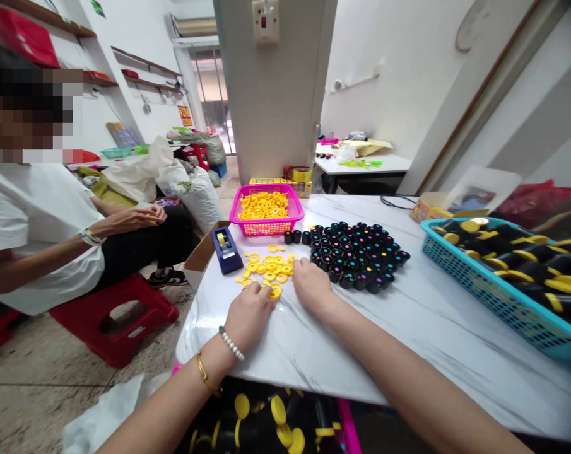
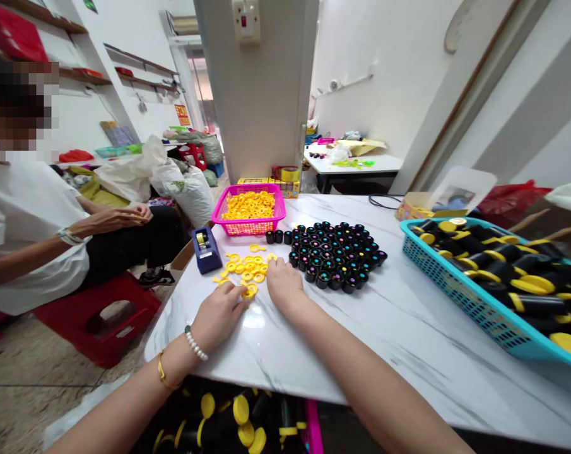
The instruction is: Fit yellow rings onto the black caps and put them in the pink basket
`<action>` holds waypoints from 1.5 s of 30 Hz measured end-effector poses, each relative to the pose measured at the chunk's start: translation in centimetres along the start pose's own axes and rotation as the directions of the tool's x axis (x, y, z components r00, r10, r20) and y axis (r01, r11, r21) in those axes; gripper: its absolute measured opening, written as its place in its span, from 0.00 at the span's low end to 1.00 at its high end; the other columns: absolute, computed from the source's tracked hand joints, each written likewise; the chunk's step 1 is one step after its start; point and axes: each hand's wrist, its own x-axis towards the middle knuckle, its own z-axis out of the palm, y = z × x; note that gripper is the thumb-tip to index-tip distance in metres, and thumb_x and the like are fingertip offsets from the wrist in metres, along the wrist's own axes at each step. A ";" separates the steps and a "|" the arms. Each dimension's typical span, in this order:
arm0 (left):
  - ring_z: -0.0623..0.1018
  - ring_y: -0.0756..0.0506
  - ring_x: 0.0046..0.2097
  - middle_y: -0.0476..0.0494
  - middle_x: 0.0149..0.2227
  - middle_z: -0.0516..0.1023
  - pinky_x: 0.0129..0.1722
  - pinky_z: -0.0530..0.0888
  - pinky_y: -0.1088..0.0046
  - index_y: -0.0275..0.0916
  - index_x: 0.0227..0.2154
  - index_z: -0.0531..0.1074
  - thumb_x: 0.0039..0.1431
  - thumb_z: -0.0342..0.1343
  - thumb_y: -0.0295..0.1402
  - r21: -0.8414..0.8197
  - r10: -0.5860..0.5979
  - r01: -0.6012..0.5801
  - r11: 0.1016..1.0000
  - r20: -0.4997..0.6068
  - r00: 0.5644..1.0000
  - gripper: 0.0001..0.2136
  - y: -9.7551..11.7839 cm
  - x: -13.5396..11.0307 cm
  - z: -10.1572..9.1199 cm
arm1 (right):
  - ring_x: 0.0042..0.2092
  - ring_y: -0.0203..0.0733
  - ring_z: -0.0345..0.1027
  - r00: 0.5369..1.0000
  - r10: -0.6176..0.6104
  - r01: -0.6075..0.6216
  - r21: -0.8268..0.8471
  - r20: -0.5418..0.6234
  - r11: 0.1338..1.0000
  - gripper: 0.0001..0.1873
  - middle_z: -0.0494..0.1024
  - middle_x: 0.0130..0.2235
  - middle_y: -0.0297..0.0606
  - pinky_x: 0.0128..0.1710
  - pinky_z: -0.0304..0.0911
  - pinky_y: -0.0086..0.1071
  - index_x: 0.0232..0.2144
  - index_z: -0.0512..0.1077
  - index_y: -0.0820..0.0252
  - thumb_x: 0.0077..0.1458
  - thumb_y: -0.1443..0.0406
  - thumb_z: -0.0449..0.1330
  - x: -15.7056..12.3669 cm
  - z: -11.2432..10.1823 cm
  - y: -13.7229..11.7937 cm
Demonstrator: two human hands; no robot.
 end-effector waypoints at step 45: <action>0.73 0.49 0.31 0.48 0.35 0.75 0.32 0.67 0.75 0.39 0.40 0.69 0.50 0.59 0.33 -0.586 0.040 0.004 0.810 0.062 0.997 0.13 9.9 1.2 4.1 | 0.25 0.35 0.63 0.964 0.181 -0.256 0.875 0.197 0.411 0.10 0.73 0.24 0.33 0.23 0.57 0.26 0.28 0.74 0.62 0.49 0.59 0.60 -13.9 -3.8 9.9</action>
